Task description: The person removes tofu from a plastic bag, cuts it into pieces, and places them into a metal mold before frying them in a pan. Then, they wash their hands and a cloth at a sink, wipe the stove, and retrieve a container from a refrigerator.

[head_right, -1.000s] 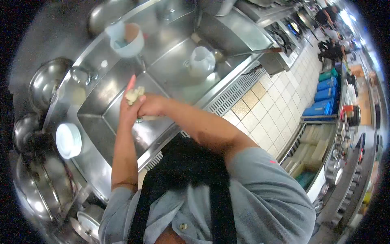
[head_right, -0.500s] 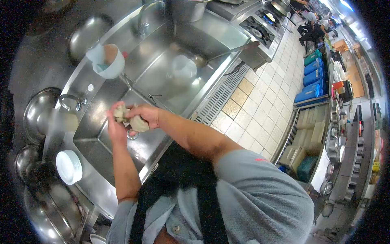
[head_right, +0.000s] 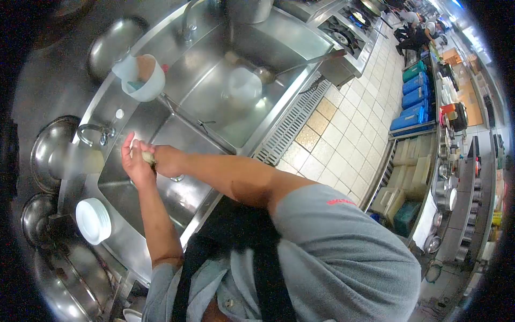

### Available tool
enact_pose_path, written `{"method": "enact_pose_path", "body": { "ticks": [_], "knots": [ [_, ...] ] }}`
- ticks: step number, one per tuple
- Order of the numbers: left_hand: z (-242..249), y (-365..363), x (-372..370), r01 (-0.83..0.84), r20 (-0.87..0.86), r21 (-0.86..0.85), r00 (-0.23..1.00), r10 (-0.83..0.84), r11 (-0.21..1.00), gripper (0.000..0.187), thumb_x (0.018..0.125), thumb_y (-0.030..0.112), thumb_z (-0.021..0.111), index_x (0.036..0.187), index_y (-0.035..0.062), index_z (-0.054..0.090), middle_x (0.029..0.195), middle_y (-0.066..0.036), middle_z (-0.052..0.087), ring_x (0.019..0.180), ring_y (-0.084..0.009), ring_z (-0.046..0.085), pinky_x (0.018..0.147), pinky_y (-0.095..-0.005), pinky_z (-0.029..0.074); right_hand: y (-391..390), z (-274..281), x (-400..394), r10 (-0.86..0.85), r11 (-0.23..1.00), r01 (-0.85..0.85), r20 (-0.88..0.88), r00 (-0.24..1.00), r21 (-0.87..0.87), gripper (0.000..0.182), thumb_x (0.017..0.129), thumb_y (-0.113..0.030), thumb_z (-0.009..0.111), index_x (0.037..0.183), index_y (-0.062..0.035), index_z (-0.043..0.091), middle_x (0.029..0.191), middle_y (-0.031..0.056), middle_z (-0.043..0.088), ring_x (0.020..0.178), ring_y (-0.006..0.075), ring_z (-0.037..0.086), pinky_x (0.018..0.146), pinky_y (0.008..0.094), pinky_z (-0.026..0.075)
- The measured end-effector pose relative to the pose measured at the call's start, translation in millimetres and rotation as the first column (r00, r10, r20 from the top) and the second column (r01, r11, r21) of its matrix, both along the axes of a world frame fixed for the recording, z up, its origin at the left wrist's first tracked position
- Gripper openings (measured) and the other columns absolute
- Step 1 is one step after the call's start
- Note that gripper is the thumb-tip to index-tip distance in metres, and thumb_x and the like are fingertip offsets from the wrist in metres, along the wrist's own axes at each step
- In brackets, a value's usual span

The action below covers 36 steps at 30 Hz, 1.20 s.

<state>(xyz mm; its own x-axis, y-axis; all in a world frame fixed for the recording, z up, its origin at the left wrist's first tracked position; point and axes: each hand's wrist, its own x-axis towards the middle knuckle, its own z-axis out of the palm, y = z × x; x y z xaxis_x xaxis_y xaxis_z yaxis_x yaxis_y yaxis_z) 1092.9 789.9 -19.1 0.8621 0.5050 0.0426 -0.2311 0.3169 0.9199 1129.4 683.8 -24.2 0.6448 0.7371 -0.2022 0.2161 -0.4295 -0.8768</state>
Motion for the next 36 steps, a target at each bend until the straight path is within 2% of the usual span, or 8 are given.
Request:
{"method": "enact_pose_path", "body": {
  "ticks": [12,21,24,25,26,29,30,36],
  "knots": [
    [-64.6,-8.2,-12.6,-0.05,-0.382,0.058,0.922,0.069,0.997,0.014,0.098,0.014,0.053,0.109,0.0062,0.056,0.065,0.003,0.045,0.05,-0.0055,0.04,0.043,-0.0204,0.03,-15.7,-37.7,-26.9,0.026,0.942,-0.02,0.014,1.0,-0.335,0.035,0.081,-0.018,0.061,0.109,0.0024,0.064,0.11,0.0264,0.065,0.106,0.0376,0.064,0.091,0.0446,0.05],
    [-96.8,-4.8,-45.1,0.399,-0.467,-0.22,0.758,-0.455,0.89,0.029,0.097,0.015,0.052,0.122,0.0026,0.056,0.075,-0.002,0.056,0.067,-0.0131,0.055,0.064,-0.0247,0.045,-54.8,-60.4,-18.8,0.386,0.784,-0.278,0.085,0.919,-0.555,0.033,0.08,-0.022,0.059,0.105,-0.0014,0.067,0.108,0.0217,0.067,0.104,0.0342,0.065,0.088,0.042,0.052],
    [-75.0,-3.8,-43.7,0.097,-0.305,-0.588,0.893,-0.331,0.803,0.038,0.096,0.021,0.054,0.128,0.0007,0.055,0.086,-0.008,0.063,0.085,-0.0204,0.062,0.082,-0.031,0.048,-104.3,47.2,5.1,0.241,0.862,-0.183,0.065,0.968,-0.473,0.041,0.078,-0.027,0.068,0.111,-0.0031,0.063,0.106,0.0214,0.067,0.1,0.0368,0.064,0.085,0.0445,0.051],
    [-113.1,20.8,-47.8,0.313,-0.647,-0.125,0.694,-0.317,0.942,0.041,0.095,0.023,0.056,0.13,0.0025,0.056,0.09,-0.008,0.065,0.092,-0.0216,0.062,0.087,-0.0324,0.046,-121.0,45.7,8.0,0.171,0.904,-0.092,0.158,0.973,-0.417,0.044,0.077,-0.03,0.071,0.112,-0.0038,0.061,0.105,0.0212,0.067,0.099,0.0374,0.064,0.085,0.0448,0.051],
    [-150.3,44.2,-53.5,0.6,-0.87,0.28,0.489,-0.067,0.749,0.044,0.094,0.026,0.059,0.132,0.0043,0.056,0.095,-0.009,0.066,0.1,-0.0228,0.061,0.093,-0.0339,0.045,-144.4,1.1,13.8,0.11,0.944,-0.024,0.247,0.963,-0.328,0.043,0.077,-0.029,0.072,0.11,-0.0041,0.061,0.104,0.0207,0.067,0.099,0.037,0.064,0.086,0.0443,0.05],
    [-243.2,102.3,-92.8,0.509,-0.804,0.366,0.594,-0.011,0.779,0.044,0.092,0.028,0.063,0.128,0.0044,0.058,0.108,-0.007,0.066,0.096,-0.0195,0.061,0.085,-0.0306,0.046,-236.7,-14.3,17.6,-0.25,0.967,0.254,0.164,0.954,0.0,0.037,0.08,-0.028,0.072,0.107,-0.0047,0.061,0.105,0.0195,0.066,0.1,0.0359,0.063,0.089,0.0432,0.049],
    [-264.8,118.4,-98.3,0.37,-0.818,0.286,0.575,0.024,0.884,0.044,0.092,0.027,0.063,0.129,0.0042,0.058,0.112,-0.007,0.065,0.095,-0.0187,0.06,0.083,-0.0296,0.046,-265.1,14.7,12.2,-0.424,0.844,0.387,-0.021,0.905,-0.371,0.035,0.082,-0.024,0.071,0.109,-0.0053,0.06,0.106,0.0187,0.066,0.1,0.0344,0.063,0.088,0.0431,0.049],
    [-237.7,101.1,-64.9,0.131,-0.66,0.424,0.723,0.207,0.896,0.047,0.093,0.022,0.061,0.135,0.0032,0.051,0.121,-0.01,0.061,0.097,-0.0169,0.057,0.084,-0.027,0.043,-459.7,-50.6,-73.8,-0.885,0.303,0.812,0.17,0.434,-0.5,0.043,0.078,-0.03,0.075,0.109,-0.0026,0.061,0.092,0.0188,0.069,0.084,0.0314,0.067,0.078,0.041,0.052]
  ]
}}
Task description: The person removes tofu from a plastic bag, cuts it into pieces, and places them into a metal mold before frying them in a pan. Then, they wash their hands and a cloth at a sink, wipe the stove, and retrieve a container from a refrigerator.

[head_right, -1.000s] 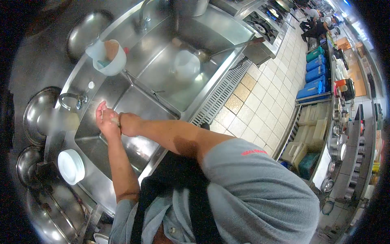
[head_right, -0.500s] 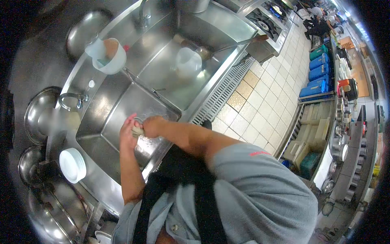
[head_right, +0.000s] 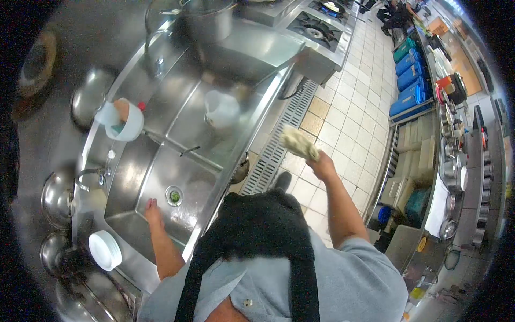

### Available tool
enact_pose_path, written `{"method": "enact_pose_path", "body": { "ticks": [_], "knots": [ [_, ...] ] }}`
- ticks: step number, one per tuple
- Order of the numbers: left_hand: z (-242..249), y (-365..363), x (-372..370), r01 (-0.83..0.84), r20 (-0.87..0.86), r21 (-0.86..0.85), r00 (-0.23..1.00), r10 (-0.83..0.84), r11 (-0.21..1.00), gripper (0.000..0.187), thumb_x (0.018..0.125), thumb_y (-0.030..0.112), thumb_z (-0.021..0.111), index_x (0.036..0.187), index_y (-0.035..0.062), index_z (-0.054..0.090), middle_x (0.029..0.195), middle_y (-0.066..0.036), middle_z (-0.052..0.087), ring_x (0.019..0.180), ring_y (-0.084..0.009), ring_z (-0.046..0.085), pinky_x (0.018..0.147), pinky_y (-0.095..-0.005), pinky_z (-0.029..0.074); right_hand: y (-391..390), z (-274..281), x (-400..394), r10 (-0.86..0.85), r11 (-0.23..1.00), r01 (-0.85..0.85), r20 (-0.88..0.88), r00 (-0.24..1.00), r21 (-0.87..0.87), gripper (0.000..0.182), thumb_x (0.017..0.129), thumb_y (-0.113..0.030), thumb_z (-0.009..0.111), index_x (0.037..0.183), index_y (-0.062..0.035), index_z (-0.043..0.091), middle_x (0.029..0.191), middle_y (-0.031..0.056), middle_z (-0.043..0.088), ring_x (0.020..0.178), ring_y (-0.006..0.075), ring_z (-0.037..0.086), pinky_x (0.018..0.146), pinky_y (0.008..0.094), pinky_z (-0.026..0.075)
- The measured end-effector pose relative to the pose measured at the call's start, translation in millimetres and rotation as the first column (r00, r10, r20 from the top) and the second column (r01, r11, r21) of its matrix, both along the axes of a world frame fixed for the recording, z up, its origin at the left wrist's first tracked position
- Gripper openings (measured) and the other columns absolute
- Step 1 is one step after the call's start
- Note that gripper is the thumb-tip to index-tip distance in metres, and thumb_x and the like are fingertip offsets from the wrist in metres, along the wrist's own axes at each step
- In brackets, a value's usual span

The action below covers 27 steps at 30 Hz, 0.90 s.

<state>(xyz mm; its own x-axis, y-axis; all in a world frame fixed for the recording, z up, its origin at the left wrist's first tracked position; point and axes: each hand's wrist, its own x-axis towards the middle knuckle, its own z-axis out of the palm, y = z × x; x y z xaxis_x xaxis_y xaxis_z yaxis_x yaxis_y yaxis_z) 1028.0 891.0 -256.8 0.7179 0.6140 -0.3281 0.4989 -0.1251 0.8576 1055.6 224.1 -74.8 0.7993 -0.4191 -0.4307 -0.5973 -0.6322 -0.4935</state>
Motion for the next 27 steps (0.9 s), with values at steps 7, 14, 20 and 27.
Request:
{"method": "enact_pose_path", "body": {
  "ticks": [7,14,20,27],
  "knots": [
    [128.6,-168.6,119.7,0.087,0.284,0.073,0.953,-0.105,0.994,0.043,0.096,0.013,0.056,0.134,-0.0041,0.048,0.133,-0.015,0.056,0.124,-0.0219,0.051,0.106,-0.0341,0.037,-206.5,-213.2,-228.7,-0.309,0.942,0.272,-0.196,0.931,-0.196,0.054,0.078,-0.052,0.067,0.093,0.0006,0.069,0.099,0.0247,0.068,0.095,0.0378,0.066,0.081,0.0446,0.051],
    [200.7,-394.2,188.1,0.418,0.42,0.077,0.81,-0.41,0.905,0.033,0.095,0.008,0.054,0.127,-0.0016,0.055,0.129,-0.012,0.058,0.12,-0.0196,0.054,0.106,-0.0319,0.037,-262.5,-139.8,-233.8,-0.375,0.927,0.369,-0.174,0.91,-0.068,0.027,0.085,-0.024,0.066,0.09,0.0021,0.068,0.071,0.012,0.063,0.061,0.0195,0.061,0.055,0.0356,0.049],
    [248.8,-586.6,200.7,0.845,0.272,0.129,0.473,-0.838,0.519,0.04,0.091,0.013,0.063,0.129,0.0047,0.056,0.131,-0.012,0.057,0.121,-0.0211,0.054,0.102,-0.0347,0.043,-306.3,-122.1,-102.6,-0.323,0.945,0.323,0.317,0.891,0.057,0.028,0.09,-0.023,0.061,0.105,0.001,0.064,0.082,0.0105,0.064,0.066,0.0161,0.061,0.055,0.0317,0.049],
    [201.5,-744.2,241.5,0.866,0.3,0.489,-0.055,-0.952,0.104,0.068,0.082,0.024,0.075,0.14,0.0055,0.045,0.136,-0.019,0.052,0.126,-0.027,0.049,0.106,-0.0373,0.039,-252.1,46.7,102.5,-0.358,0.819,0.124,0.331,0.873,0.56,0.034,0.094,-0.028,0.061,0.115,-0.0021,0.059,0.081,0.0049,0.063,0.068,0.0115,0.058,0.058,0.0272,0.048]
  ]
}}
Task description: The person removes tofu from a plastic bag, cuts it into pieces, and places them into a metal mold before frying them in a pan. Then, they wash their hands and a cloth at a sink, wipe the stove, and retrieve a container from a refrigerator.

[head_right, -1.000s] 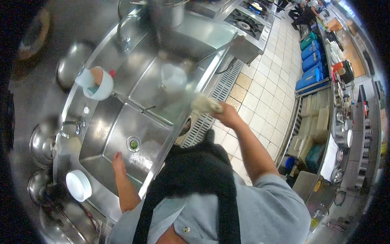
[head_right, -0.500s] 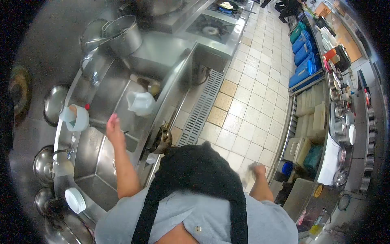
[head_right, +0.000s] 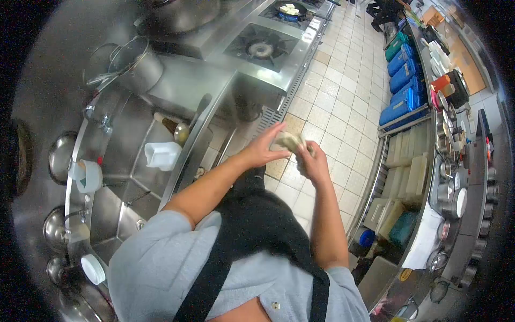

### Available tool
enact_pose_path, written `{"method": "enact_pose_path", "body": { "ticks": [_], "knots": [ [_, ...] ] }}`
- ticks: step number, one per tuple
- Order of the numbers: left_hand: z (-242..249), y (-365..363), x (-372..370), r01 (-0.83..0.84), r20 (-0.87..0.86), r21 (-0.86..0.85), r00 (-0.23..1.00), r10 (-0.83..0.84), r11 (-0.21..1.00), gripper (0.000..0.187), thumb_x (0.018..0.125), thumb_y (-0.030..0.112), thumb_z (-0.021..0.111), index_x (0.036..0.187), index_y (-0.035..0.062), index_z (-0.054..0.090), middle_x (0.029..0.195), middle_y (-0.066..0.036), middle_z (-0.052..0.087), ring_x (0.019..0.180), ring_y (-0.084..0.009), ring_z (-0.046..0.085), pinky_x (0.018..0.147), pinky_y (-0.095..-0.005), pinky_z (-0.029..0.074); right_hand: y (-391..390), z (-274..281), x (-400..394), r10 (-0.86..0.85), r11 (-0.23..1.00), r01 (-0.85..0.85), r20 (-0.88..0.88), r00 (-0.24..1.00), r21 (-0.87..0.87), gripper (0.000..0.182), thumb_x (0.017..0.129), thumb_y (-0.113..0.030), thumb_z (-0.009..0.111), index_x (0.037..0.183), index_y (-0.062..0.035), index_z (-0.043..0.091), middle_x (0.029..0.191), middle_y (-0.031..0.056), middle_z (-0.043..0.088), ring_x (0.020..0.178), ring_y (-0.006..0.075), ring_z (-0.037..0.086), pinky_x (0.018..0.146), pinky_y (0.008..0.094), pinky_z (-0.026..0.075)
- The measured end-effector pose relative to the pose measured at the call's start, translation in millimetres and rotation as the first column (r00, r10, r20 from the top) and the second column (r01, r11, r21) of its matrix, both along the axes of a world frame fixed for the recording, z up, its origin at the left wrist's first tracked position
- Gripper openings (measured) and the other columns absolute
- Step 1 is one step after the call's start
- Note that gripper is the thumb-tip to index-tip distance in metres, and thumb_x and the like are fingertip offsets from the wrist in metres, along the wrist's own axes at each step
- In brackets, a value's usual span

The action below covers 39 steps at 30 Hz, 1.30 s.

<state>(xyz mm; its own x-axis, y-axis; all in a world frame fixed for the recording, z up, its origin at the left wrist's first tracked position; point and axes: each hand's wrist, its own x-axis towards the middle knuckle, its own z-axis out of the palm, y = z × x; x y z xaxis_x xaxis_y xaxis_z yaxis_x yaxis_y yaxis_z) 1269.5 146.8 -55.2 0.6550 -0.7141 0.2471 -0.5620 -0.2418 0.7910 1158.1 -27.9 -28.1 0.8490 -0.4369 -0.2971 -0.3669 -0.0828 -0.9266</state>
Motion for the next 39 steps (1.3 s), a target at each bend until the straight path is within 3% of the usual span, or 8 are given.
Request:
{"method": "enact_pose_path", "body": {
  "ticks": [5,7,13,19,26,31,34,39],
  "knots": [
    [10.5,-63.3,43.0,-0.115,-0.778,-0.302,0.604,-0.174,0.946,0.064,0.082,0.014,0.073,0.138,0.0027,0.044,0.123,-0.015,0.058,0.11,-0.0212,0.059,0.093,-0.034,0.049,-22.5,28.9,62.1,0.17,0.981,-0.177,0.092,0.981,0.077,0.036,0.097,-0.026,0.058,0.124,-0.0033,0.054,0.095,0.0059,0.062,0.083,0.0121,0.058,0.066,0.0249,0.048],
    [-3.2,-85.9,70.4,-0.095,-0.648,-0.312,0.749,-0.138,0.945,0.055,0.083,0.008,0.068,0.133,0.0026,0.047,0.117,-0.012,0.059,0.098,-0.017,0.062,0.086,-0.0312,0.052,-59.6,8.3,70.1,0.056,0.992,-0.079,0.221,0.974,0.097,0.041,0.098,-0.025,0.055,0.133,-0.0046,0.049,0.111,0.0096,0.059,0.095,0.0152,0.058,0.071,0.0264,0.052],
    [31.6,-114.9,154.0,-0.348,-0.809,-0.266,0.588,-0.012,0.899,0.048,0.083,0.005,0.063,0.13,0.003,0.052,0.113,-0.012,0.062,0.102,-0.0177,0.06,0.087,-0.0303,0.05,-159.5,-53.5,-12.9,-0.391,0.915,0.398,-0.09,0.916,0.063,0.05,0.098,-0.032,0.055,0.14,-0.0087,0.041,0.127,0.0147,0.055,0.11,0.0263,0.057,0.082,0.0396,0.053],
    [37.6,-88.4,260.0,-0.608,-0.568,-0.197,0.71,0.416,0.769,0.047,0.082,-0.003,0.062,0.127,0.0046,0.051,0.109,-0.013,0.064,0.097,-0.0201,0.064,0.087,-0.033,0.052,-213.2,-185.2,-196.8,-0.381,0.899,0.434,-0.574,0.725,-0.047,0.048,0.095,-0.039,0.057,0.127,-0.003,0.05,0.099,0.0129,0.062,0.086,0.0244,0.062,0.065,0.0372,0.054],
    [12.5,-25.9,340.6,-0.89,-0.158,0.056,0.44,0.884,0.453,0.054,0.08,0.015,0.069,0.128,0.0037,0.05,0.118,-0.019,0.062,0.106,-0.0301,0.062,0.093,-0.0386,0.048,-328.3,-269.0,-278.3,-0.056,0.98,0.17,-0.682,0.729,0.101,0.04,0.094,-0.039,0.058,0.114,-0.0042,0.054,0.084,0.0089,0.059,0.073,0.0208,0.061,0.056,0.0338,0.051],
    [-54.1,-19.1,376.9,-0.972,0.218,0.232,0.095,0.971,0.043,0.078,0.081,0.027,0.066,0.144,-0.0028,0.031,0.134,-0.026,0.051,0.124,-0.0398,0.05,0.105,-0.0417,0.039,-452.5,-290.0,-245.8,-0.088,0.783,0.448,-0.636,0.766,0.432,0.036,0.094,-0.04,0.059,0.105,-0.0051,0.057,0.073,0.0061,0.058,0.063,0.0183,0.06,0.049,0.0314,0.049],
    [-68.0,-27.3,389.0,-0.867,0.121,0.49,0.172,0.978,0.092,0.079,0.084,0.03,0.062,0.146,-0.0055,0.026,0.14,-0.028,0.045,0.128,-0.0405,0.046,0.107,-0.0419,0.038,-480.5,-163.3,-87.6,-0.272,0.916,0.389,-0.56,0.783,0.099,0.032,0.093,-0.039,0.06,0.1,-0.0082,0.054,0.071,0.0026,0.055,0.057,0.0154,0.058,0.046,0.0281,0.047],
    [-70.8,-31.9,456.1,-0.746,0.178,0.643,0.367,0.913,0.174,0.061,0.086,0.027,0.056,0.137,-0.0035,0.043,0.123,-0.027,0.059,0.117,-0.0404,0.056,0.101,-0.0445,0.044,-527.7,-137.5,28.1,-0.387,0.887,0.46,-0.481,0.787,0.038,0.03,0.094,-0.038,0.059,0.105,-0.0113,0.053,0.069,0.0017,0.054,0.059,0.0149,0.058,0.047,0.0272,0.046]
  ]
}}
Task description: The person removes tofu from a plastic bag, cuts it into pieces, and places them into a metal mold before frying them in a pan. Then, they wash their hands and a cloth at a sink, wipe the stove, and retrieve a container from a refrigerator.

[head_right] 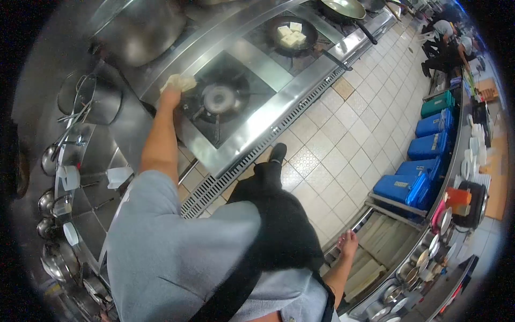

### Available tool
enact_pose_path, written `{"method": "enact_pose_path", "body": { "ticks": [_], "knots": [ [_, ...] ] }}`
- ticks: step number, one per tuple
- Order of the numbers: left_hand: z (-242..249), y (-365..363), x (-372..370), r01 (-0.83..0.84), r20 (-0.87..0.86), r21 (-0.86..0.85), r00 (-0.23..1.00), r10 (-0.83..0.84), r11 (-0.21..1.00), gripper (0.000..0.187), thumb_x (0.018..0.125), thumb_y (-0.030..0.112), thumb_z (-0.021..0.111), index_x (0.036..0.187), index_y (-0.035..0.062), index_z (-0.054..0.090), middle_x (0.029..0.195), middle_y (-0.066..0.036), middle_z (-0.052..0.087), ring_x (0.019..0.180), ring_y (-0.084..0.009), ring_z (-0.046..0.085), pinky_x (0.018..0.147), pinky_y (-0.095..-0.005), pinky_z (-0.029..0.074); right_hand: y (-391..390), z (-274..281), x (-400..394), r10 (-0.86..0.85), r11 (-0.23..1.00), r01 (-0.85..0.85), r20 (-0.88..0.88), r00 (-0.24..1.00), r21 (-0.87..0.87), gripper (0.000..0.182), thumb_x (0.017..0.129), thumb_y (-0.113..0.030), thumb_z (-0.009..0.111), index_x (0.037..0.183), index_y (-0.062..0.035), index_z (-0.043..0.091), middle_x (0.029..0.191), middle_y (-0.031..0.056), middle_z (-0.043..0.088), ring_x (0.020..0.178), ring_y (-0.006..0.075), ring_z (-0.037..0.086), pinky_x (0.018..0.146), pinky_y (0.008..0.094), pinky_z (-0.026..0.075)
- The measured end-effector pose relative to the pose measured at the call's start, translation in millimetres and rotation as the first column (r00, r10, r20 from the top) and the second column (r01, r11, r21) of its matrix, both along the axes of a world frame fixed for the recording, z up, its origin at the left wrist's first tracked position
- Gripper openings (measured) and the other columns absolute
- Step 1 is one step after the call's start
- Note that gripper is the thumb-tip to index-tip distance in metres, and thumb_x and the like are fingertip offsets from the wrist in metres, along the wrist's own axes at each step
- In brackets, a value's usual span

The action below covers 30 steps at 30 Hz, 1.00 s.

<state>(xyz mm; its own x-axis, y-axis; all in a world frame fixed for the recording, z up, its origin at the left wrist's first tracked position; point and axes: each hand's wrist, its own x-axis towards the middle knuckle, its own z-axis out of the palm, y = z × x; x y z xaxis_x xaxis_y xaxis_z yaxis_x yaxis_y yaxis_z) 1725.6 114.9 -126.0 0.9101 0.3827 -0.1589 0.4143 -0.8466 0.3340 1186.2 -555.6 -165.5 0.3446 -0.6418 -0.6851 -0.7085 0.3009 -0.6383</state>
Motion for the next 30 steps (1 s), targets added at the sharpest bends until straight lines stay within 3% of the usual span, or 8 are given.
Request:
{"method": "enact_pose_path", "body": {
  "ticks": [4,5,11,15,21,23,25,30],
  "knots": [
    [-18.6,-52.4,66.6,0.043,0.104,0.048,0.993,-0.047,0.998,0.053,0.089,0.04,0.053,0.122,-0.0015,0.053,0.119,-0.028,0.06,0.114,-0.0416,0.057,0.096,-0.0466,0.044,-24.9,-0.5,34.6,0.297,0.954,-0.292,-0.093,0.95,0.062,0.029,0.095,-0.038,0.057,0.109,-0.0128,0.054,0.074,0.001,0.057,0.059,0.0157,0.058,0.048,0.03,0.046],
    [-20.8,-66.6,87.9,0.067,0.068,0.082,0.995,-0.073,0.994,0.052,0.089,0.042,0.052,0.121,0.0008,0.055,0.117,-0.026,0.061,0.112,-0.0407,0.058,0.095,-0.0459,0.045,-61.0,-40.4,13.8,0.701,0.701,-0.698,-0.041,0.712,-0.145,0.028,0.094,-0.036,0.057,0.111,-0.0143,0.054,0.076,0.0015,0.06,0.062,0.017,0.06,0.052,0.0325,0.048],
    [-20.7,-154.6,193.7,0.154,-0.073,-0.133,0.984,-0.165,0.979,0.045,0.089,0.028,0.05,0.125,0.0009,0.055,0.13,-0.022,0.057,0.123,-0.0352,0.053,0.103,-0.0415,0.042,-97.5,-33.2,41.6,0.579,0.809,-0.586,-0.254,0.775,0.055,0.03,0.093,-0.036,0.058,0.112,-0.0137,0.054,0.079,0.0028,0.06,0.065,0.0179,0.06,0.054,0.0332,0.049],
    [-32.7,-186.7,198.5,0.262,0.093,0.264,0.951,-0.294,0.928,0.039,0.092,0.02,0.043,0.124,0.0028,0.055,0.13,-0.02,0.057,0.122,-0.0325,0.054,0.102,-0.0405,0.043,-133.3,-17.9,73.2,0.559,0.822,-0.566,-0.292,0.776,0.069,0.031,0.093,-0.037,0.058,0.113,-0.0132,0.054,0.082,0.0037,0.061,0.067,0.0184,0.061,0.056,0.0336,0.049],
    [-27.0,-256.7,123.3,0.368,0.053,0.329,0.912,-0.406,0.87,0.033,0.089,0.018,0.042,0.109,0.003,0.065,0.111,-0.018,0.067,0.104,-0.0313,0.063,0.09,-0.042,0.049,-208.0,-36.3,131.3,0.679,0.725,-0.68,-0.28,0.678,0.11,0.033,0.093,-0.037,0.059,0.114,-0.0126,0.054,0.086,0.0049,0.062,0.07,0.0193,0.061,0.058,0.0343,0.05],
    [-34.1,-301.3,78.8,0.281,0.346,0.318,0.855,-0.387,0.906,0.029,0.088,0.015,0.044,0.106,0.0018,0.063,0.103,-0.016,0.067,0.097,-0.0317,0.064,0.089,-0.0419,0.049,-241.4,-45.3,157.1,0.734,0.668,-0.734,-0.271,0.623,0.122,0.034,0.092,-0.037,0.059,0.115,-0.0124,0.054,0.087,0.0053,0.062,0.071,0.0196,0.061,0.059,0.0345,0.05],
    [-16.7,-345.7,34.3,0.283,0.151,0.211,0.936,-0.317,0.936,0.028,0.085,0.013,0.048,0.106,0.0022,0.063,0.106,-0.014,0.065,0.103,-0.0298,0.061,0.091,-0.0428,0.048,-275.3,-52.7,187.0,0.788,0.603,-0.788,-0.254,0.561,0.129,0.035,0.092,-0.038,0.06,0.115,-0.0122,0.054,0.089,0.0058,0.063,0.072,0.0199,0.061,0.059,0.0348,0.05],
    [-17.9,-387.2,-62.1,0.263,0.282,0.186,0.909,-0.308,0.947,0.045,0.081,0.008,0.055,0.126,0.0033,0.056,0.126,-0.014,0.06,0.122,-0.0291,0.054,0.108,-0.0385,0.039,-344.8,-60.7,291.7,0.86,0.501,-0.857,-0.181,0.478,0.118,0.036,0.092,-0.038,0.061,0.116,-0.0117,0.055,0.092,0.0068,0.063,0.074,0.0206,0.062,0.061,0.0353,0.051]
  ]
}}
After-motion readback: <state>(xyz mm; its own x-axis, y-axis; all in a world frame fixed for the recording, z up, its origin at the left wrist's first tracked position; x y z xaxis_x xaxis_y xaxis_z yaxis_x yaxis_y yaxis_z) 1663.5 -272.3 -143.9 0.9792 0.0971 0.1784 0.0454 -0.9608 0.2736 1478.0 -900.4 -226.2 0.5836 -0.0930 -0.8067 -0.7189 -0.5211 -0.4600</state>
